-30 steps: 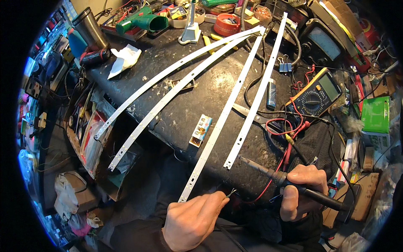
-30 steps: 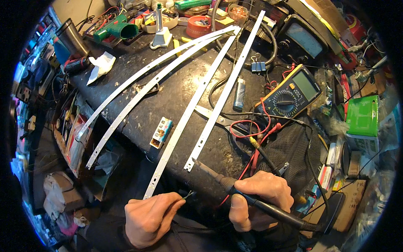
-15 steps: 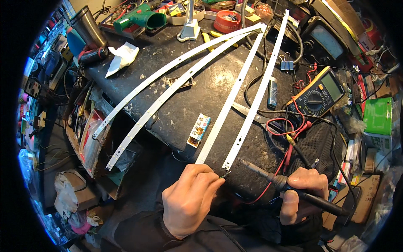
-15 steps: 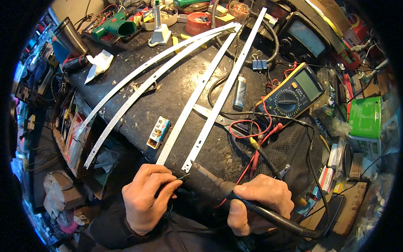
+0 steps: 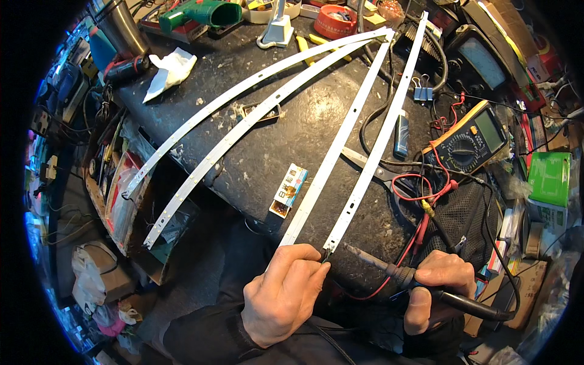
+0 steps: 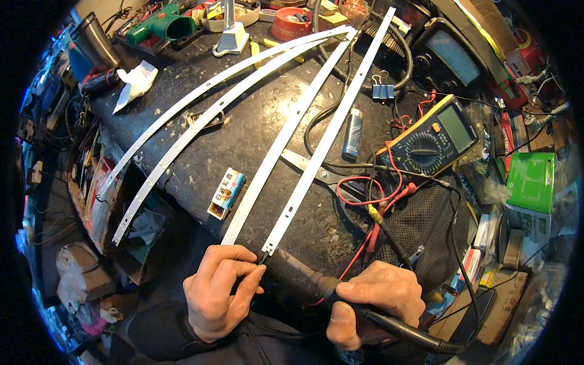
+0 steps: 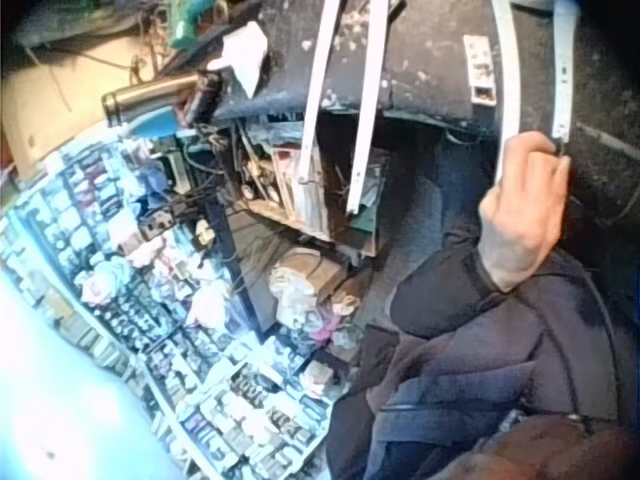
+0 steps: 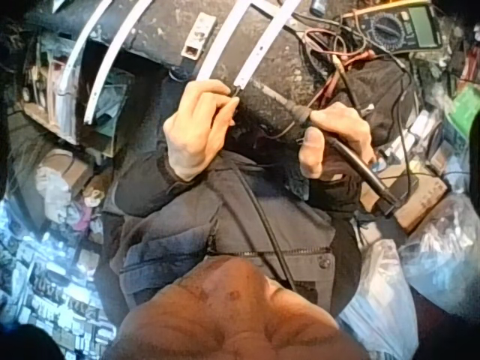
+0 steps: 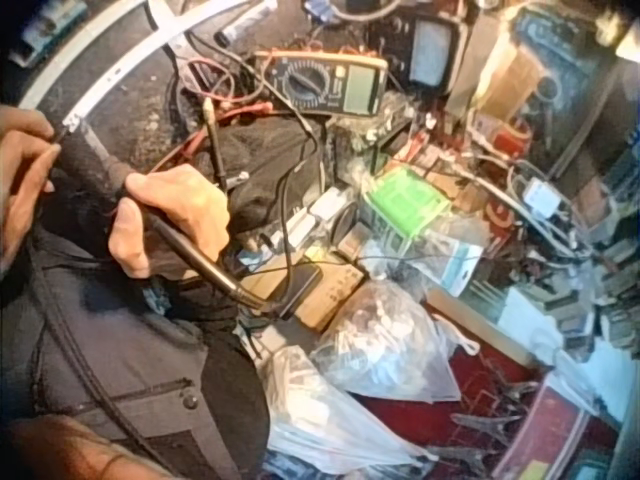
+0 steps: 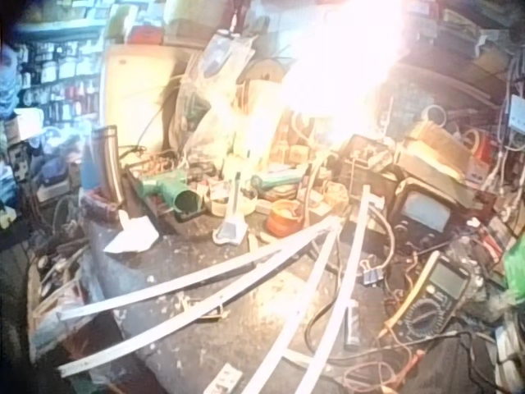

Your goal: The person uses a soldering iron to attach wires to several white LED light strips laid on a cluttered workbench. They repeatedly heat connection points, apply solder, and test the strips by connecting them to a power source, causing the LEDs to light up.

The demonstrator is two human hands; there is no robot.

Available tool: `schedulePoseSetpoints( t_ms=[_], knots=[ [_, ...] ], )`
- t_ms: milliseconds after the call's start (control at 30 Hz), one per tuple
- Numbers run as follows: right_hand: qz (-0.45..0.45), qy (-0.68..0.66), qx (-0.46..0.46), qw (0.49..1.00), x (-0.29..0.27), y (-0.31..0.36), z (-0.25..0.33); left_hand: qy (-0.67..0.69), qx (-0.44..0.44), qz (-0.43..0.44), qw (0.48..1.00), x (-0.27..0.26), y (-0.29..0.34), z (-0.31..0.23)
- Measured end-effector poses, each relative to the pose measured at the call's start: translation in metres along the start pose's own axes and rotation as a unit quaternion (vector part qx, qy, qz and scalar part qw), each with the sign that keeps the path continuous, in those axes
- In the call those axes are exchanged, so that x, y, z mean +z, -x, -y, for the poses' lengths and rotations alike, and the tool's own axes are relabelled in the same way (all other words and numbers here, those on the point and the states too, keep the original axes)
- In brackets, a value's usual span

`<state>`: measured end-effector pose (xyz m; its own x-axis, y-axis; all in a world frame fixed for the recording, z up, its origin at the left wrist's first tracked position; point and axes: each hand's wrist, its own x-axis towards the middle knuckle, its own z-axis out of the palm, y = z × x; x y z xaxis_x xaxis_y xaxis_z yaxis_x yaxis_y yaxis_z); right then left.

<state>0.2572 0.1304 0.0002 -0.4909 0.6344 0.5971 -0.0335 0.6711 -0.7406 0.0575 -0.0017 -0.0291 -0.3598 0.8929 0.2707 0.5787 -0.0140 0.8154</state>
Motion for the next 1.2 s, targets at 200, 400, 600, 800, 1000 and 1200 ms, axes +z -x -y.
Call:
schedulePoseSetpoints(
  t_ms=[200,400,600,800,1000,1200],
  knots=[
    [0.018,-0.014,0.029,0.999,0.0021,-0.0017,0.0019,-0.005,-0.006,-0.006,1.0,0.0038,0.0026,0.0062],
    [0.066,0.013,0.034,0.997,0.0023,-0.0039,0.0003,0.012,0.007,-0.015,1.0,0.0048,0.0004,0.0079],
    [0.071,0.021,0.035,0.997,0.0026,-0.0043,-0.0004,0.025,0.002,-0.016,1.0,0.0047,0.0025,0.0087],
    [0.042,0.001,0.042,0.998,0.0048,-0.003,0.0016,0.023,0.001,-0.019,1.0,0.0042,0.0029,0.01],
    [0.052,0.011,0.045,0.998,0.0044,-0.0039,0.0033,0.027,-0.001,-0.034,0.999,0.0067,-0.0001,0.0082],
    [0.046,0.017,0.068,0.996,0.0066,-0.0039,0.0064,0.027,-0.003,-0.031,0.999,0.007,-0.0014,0.009]
  ],
)
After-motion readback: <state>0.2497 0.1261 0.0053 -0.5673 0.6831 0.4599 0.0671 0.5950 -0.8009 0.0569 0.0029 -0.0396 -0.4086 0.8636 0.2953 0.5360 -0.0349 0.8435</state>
